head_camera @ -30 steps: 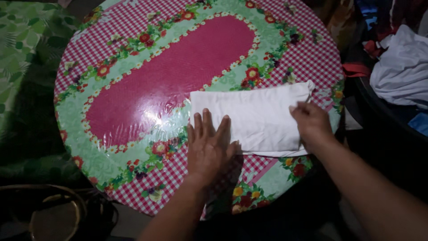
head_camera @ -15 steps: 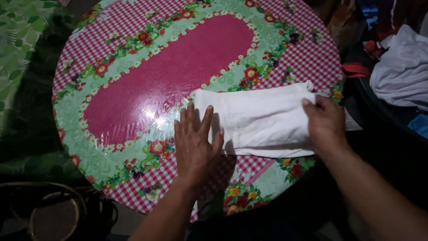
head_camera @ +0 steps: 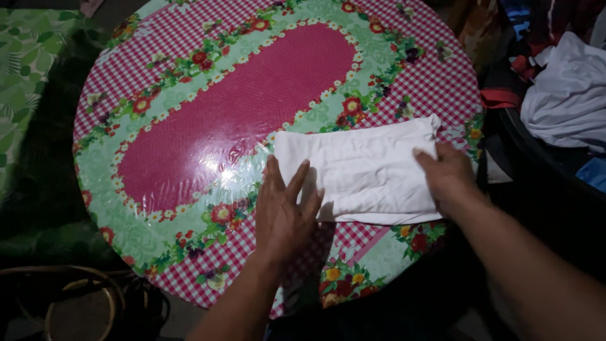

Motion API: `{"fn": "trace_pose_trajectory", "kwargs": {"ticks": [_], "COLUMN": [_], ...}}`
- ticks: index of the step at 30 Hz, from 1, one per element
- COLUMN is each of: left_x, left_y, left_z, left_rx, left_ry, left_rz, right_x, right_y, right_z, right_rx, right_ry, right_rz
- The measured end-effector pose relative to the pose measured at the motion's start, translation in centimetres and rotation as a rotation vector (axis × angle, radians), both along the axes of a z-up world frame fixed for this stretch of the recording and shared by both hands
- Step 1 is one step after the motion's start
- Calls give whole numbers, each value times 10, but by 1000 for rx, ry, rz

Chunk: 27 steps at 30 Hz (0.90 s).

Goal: The person folds a white t-shirt on a table, using their hands to smooth the fabric and tuck parts of the garment together until it forms a rectangular shape.

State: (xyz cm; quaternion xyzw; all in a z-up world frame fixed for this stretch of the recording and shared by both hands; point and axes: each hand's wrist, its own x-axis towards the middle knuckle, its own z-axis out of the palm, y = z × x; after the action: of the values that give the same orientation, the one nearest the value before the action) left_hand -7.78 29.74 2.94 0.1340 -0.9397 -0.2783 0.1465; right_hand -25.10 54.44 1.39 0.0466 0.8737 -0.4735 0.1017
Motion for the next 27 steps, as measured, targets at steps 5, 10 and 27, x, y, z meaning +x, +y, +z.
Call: {"fn": "trace_pose_trajectory", "kwargs": {"ticks": [5, 10, 27], "left_x": [-6, 0, -76], "left_y": [-2, 2, -52], "left_z": [-3, -6, -51], "left_rx": [-92, -105, 628], "left_ry": [-59, -103, -231], "left_rz": [-8, -40, 517], "right_x": [2, -6, -8], "right_y": [19, 32, 29], "right_z": [13, -29, -47], "right_rx": [51, 221, 344], "right_ry": [429, 132, 161], "right_rz": [8, -3, 46]}}
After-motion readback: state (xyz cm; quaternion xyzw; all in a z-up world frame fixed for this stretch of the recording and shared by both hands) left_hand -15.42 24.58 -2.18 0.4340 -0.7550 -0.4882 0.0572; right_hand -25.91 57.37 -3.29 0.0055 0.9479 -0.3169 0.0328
